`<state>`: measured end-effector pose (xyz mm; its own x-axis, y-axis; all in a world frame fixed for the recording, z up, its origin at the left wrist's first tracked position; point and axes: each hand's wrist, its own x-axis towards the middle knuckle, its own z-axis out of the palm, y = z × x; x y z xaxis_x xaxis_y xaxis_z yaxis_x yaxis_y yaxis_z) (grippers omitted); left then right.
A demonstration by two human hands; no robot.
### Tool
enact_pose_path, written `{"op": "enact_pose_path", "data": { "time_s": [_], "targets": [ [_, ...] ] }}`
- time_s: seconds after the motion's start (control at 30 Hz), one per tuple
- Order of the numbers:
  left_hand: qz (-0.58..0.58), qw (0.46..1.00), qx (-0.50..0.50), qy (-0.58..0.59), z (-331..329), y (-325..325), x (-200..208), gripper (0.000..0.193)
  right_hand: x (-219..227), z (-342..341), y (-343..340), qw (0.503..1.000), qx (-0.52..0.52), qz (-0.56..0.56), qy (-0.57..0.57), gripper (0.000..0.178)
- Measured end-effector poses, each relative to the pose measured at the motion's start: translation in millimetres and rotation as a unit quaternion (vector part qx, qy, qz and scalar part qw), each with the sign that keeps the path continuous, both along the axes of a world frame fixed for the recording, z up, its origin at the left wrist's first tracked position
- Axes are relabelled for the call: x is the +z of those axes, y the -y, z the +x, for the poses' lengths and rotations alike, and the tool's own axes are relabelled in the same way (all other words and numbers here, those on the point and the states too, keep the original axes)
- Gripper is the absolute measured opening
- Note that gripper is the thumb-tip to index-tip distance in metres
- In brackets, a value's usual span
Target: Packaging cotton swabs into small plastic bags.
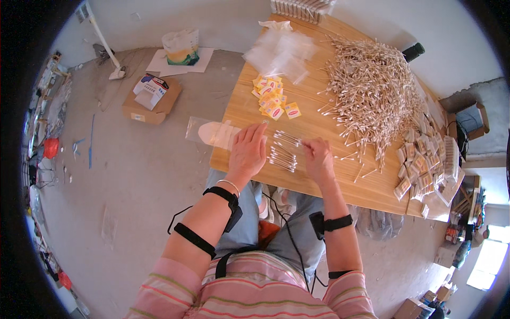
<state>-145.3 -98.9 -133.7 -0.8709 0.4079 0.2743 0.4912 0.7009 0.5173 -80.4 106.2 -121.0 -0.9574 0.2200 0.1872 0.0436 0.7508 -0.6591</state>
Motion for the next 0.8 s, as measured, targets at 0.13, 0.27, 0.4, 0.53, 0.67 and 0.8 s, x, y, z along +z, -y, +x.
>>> {"op": "enact_pose_path", "data": {
  "time_s": [0.13,0.27,0.4,0.53,0.67,0.8],
  "targets": [
    [-0.001,1.000,0.000,0.005,0,-1,3,0.044,-7,6,22,1.000,-0.010,0.027,0.004,0.009],
    [-0.005,1.000,-0.003,-0.006,1,1,3,0.046,1,-10,38,0.992,-0.034,0.066,0.098,0.009],
    [0.002,1.000,-0.021,-0.010,1,1,6,0.049,2,-22,41,0.984,-0.014,0.121,0.129,0.011],
    [0.046,0.998,-0.030,-0.033,0,4,2,0.045,0,-19,30,0.998,-0.036,0.013,0.046,0.012],
    [0.050,0.996,-0.057,-0.039,-1,7,2,0.032,9,-11,5,0.987,-0.113,-0.112,0.024,0.014],
    [0.047,0.995,-0.070,-0.057,0,7,2,0.022,13,-6,6,0.987,-0.100,-0.080,0.102,0.011]
  ]
}}
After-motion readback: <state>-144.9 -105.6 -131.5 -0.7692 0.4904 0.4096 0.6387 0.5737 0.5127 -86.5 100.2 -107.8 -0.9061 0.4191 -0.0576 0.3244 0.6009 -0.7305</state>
